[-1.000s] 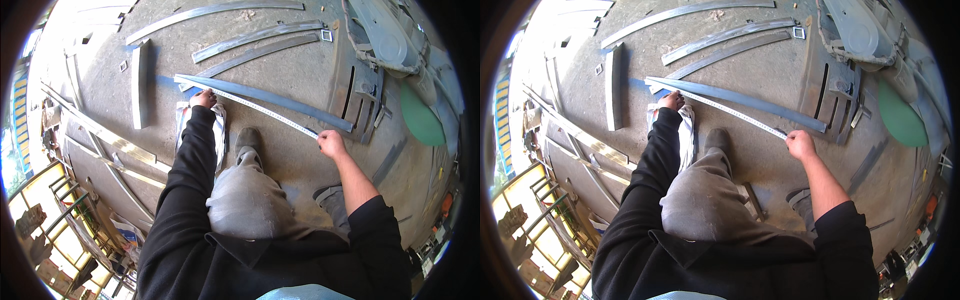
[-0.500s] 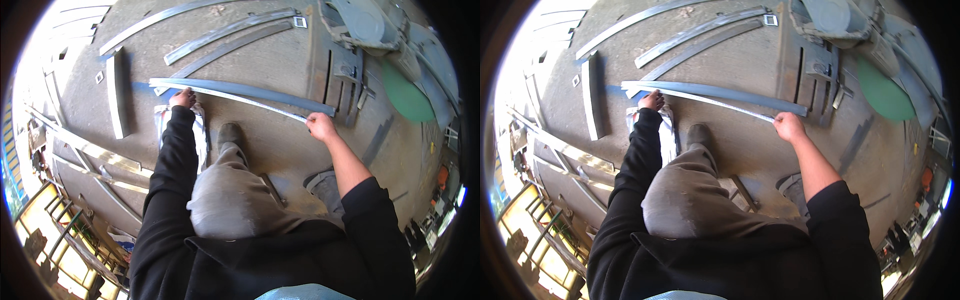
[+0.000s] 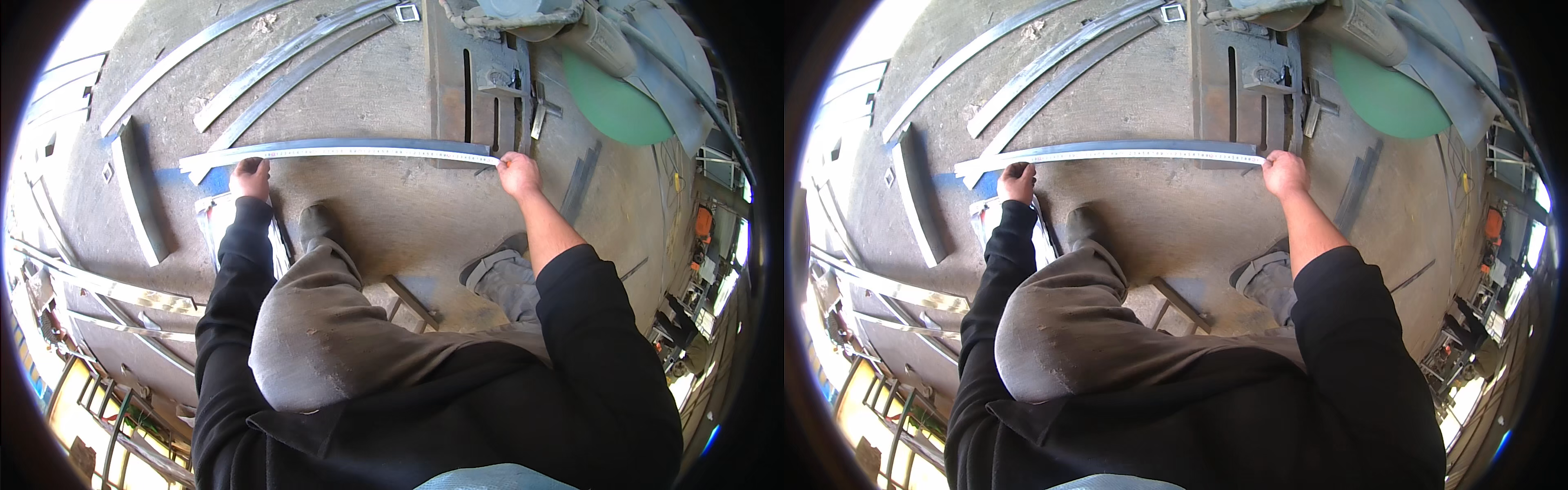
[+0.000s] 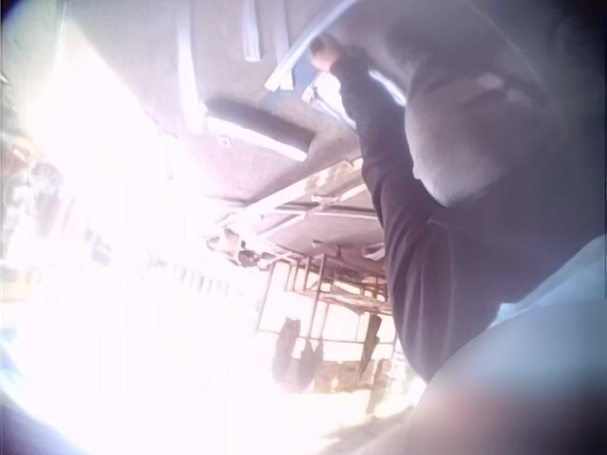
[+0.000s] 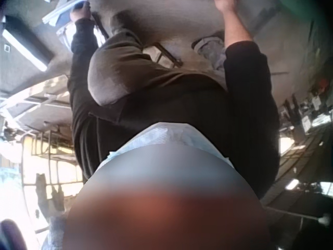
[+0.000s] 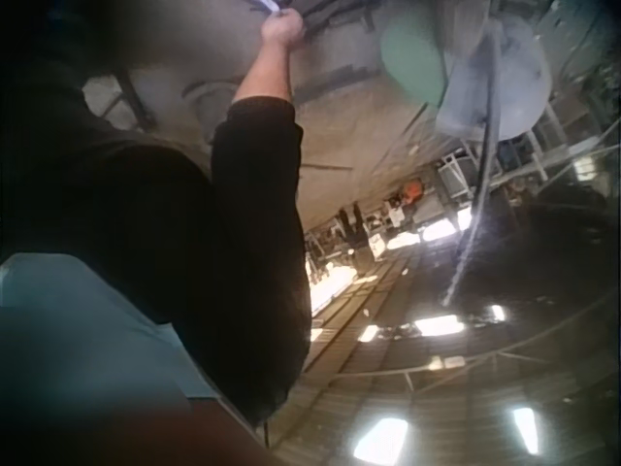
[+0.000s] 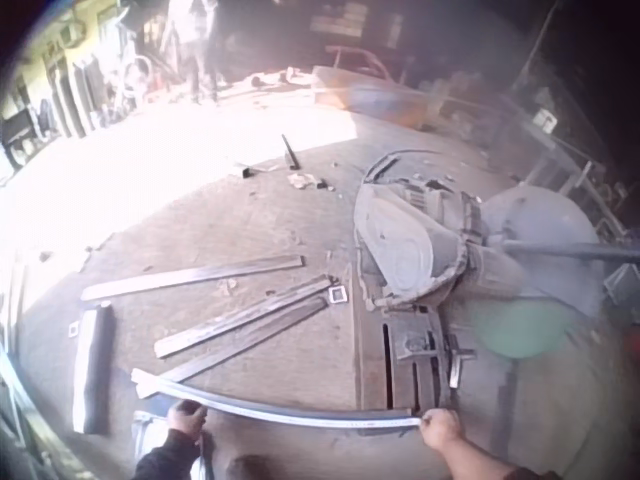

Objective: The person measures and marks metal rods with a tape measure and marker, then uses a chop saw to cut the rods to length. Cut pieces are placed on the floor. The person repeats the measure-mark-cut cycle for additional rods.

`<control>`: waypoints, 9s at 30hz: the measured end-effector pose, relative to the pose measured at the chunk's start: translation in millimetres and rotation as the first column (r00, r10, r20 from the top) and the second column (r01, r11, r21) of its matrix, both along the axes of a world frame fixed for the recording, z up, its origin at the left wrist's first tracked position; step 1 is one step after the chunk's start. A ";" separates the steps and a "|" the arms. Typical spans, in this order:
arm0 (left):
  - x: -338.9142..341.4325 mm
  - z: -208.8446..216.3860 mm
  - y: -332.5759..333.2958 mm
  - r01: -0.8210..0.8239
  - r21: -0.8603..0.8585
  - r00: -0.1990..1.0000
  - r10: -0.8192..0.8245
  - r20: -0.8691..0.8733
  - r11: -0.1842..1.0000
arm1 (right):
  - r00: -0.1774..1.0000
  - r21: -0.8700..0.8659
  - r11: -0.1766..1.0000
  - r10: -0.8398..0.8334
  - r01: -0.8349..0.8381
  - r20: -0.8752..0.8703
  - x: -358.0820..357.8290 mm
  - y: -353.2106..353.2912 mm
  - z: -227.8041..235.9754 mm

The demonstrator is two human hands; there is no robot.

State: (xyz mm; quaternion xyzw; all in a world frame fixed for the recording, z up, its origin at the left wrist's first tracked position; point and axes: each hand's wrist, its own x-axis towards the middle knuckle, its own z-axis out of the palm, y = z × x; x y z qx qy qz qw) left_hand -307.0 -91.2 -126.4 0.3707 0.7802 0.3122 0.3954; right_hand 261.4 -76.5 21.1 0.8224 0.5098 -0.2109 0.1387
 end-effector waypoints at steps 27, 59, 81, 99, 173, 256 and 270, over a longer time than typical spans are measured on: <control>18.6 108.7 -277.8 0.200 -0.320 0.948 -0.265 -0.174 0.926 | 0.972 0.050 0.972 0.233 -0.231 -0.020 67.9 -2.1 -75.4; 40.4 94.1 -202.6 0.182 -0.505 0.849 -0.394 -0.353 0.844 | 0.983 -0.035 0.999 -0.019 0.013 -0.184 27.1 -65.4 37.4; -21.1 88.9 -240.0 -0.012 -0.191 0.894 -0.075 -0.442 0.982 | 0.873 -0.054 0.983 0.131 -0.177 -0.469 37.7 -102.6 50.8; -49.9 24.1 -142.0 0.028 -0.048 0.999 -0.030 -0.043 0.998 | 0.769 0.136 0.981 -0.017 0.135 -0.640 63.4 -111.6 28.8; 175.3 134.5 7.8 0.742 0.019 0.266 -0.321 0.909 0.670 | -0.068 -0.471 0.750 -0.500 0.465 -0.863 -163.2 -24.8 10.8; 141.1 91.1 -4.1 0.867 -0.263 0.318 -0.877 -0.361 0.423 | 0.821 0.282 0.924 -0.058 0.260 -0.567 -21.9 8.3 -40.8; 142.6 95.1 -2.6 0.857 -0.286 0.327 -0.882 -0.341 0.428 | 0.827 0.207 0.956 -0.059 0.209 -0.558 -20.2 12.6 -29.7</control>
